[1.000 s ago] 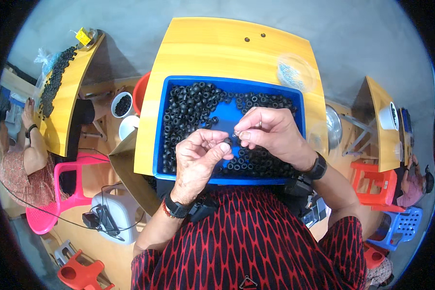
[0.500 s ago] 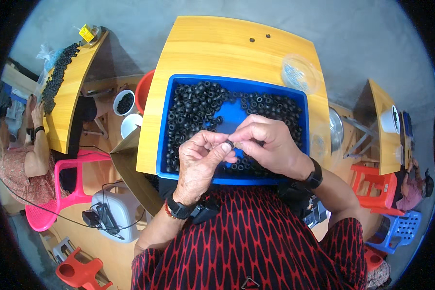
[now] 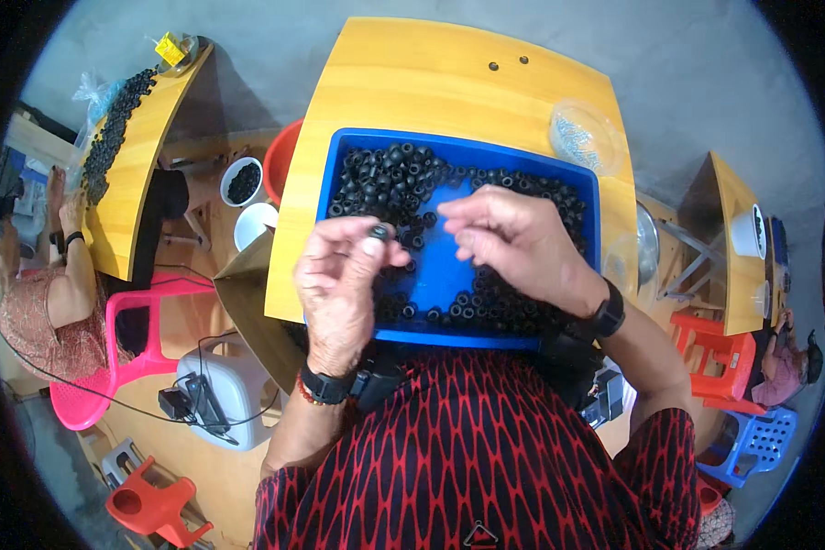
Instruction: The person picks up a small metal pin from a plastic container and inserts it into a black rubber ring held in the other hand, then places the assembled component back into the blue tray.
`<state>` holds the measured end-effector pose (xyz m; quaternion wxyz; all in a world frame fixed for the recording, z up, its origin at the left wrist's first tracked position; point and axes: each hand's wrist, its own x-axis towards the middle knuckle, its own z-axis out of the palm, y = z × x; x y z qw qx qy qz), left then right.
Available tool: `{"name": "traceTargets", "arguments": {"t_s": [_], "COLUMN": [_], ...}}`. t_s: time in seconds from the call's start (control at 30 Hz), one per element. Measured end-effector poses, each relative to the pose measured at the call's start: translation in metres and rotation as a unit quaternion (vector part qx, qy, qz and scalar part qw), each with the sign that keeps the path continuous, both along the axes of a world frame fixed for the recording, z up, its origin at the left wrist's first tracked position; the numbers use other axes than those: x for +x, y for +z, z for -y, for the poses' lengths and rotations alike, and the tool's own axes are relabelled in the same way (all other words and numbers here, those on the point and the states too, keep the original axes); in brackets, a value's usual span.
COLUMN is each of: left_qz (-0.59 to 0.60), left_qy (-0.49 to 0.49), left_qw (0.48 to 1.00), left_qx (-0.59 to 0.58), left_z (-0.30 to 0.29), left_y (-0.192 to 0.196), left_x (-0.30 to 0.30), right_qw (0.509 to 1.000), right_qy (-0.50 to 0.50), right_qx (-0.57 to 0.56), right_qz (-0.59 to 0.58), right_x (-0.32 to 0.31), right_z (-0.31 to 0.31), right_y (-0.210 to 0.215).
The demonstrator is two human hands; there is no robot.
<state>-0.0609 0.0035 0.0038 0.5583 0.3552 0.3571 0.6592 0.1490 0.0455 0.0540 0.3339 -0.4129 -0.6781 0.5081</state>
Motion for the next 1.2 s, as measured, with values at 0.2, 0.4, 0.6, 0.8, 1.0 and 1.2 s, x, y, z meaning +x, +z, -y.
{"name": "traceTargets", "arguments": {"t_s": [0.2,0.4,0.6,0.8,1.0,1.2], "left_qz": [-0.023,-0.025,-0.007,-0.002,-0.005,-0.006], "left_qy": [0.077,0.092,0.092,0.087,0.079,0.081], "left_qw": [0.997,0.995,0.996,0.996,0.997,0.996], "left_qx": [0.005,-0.009,-0.005,-0.011,-0.015,-0.022], "left_z": [-0.003,-0.002,0.0,0.0,0.0,0.0], "left_y": [-0.005,-0.007,-0.008,-0.009,-0.009,-0.009], "left_x": [-0.02,-0.02,-0.02,-0.02,-0.02,-0.019], "right_qw": [0.972,0.947,0.933,0.935,0.951,0.944], "right_qy": [0.071,0.135,0.114,0.168,0.079,0.138], "right_qx": [0.176,0.216,0.247,0.216,0.226,0.199], "right_qz": [0.136,0.196,0.235,0.226,0.194,0.225], "right_x": [-0.001,-0.021,-0.021,-0.013,-0.01,-0.016], "right_z": [-0.025,-0.028,-0.034,-0.024,-0.047,-0.032], "right_y": [-0.035,-0.043,-0.049,-0.049,-0.05,-0.05]}}
